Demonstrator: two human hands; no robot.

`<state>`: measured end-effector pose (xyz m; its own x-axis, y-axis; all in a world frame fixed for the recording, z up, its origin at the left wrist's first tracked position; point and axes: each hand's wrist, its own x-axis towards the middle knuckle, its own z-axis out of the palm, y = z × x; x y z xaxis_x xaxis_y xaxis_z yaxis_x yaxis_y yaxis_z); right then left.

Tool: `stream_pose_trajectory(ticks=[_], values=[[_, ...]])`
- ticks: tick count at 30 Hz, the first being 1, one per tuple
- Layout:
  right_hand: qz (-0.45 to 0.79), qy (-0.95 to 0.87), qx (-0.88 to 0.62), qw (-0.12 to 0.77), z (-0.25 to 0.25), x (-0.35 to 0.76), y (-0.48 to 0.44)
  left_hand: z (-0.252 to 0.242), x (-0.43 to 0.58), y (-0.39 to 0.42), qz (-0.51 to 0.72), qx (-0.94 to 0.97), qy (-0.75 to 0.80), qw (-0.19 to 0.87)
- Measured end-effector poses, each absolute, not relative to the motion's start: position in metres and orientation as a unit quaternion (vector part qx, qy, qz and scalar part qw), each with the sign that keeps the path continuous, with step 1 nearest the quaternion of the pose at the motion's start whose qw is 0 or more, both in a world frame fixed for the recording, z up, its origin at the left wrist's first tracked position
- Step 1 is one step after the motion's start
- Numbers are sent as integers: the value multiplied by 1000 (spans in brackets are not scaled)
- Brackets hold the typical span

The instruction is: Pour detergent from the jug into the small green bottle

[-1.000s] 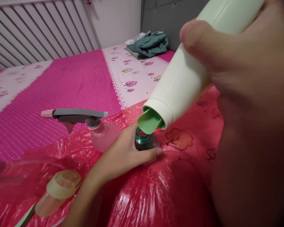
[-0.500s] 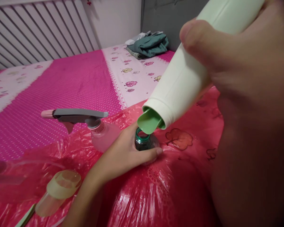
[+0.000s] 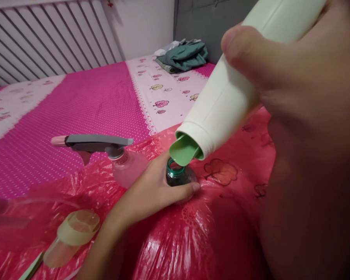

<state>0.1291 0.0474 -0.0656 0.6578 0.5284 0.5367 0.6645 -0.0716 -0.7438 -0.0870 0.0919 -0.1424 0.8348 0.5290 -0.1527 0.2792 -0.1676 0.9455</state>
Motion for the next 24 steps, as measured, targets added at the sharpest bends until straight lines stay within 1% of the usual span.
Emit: stream_pose_trajectory(ticks=[9,24], values=[[-62,-379,-753,534,-64,126,48,-143,-86,92,107,759,265,585],[-46,-390,-743,543,-61,125,47,-143,-87,92,110,768,268,572]])
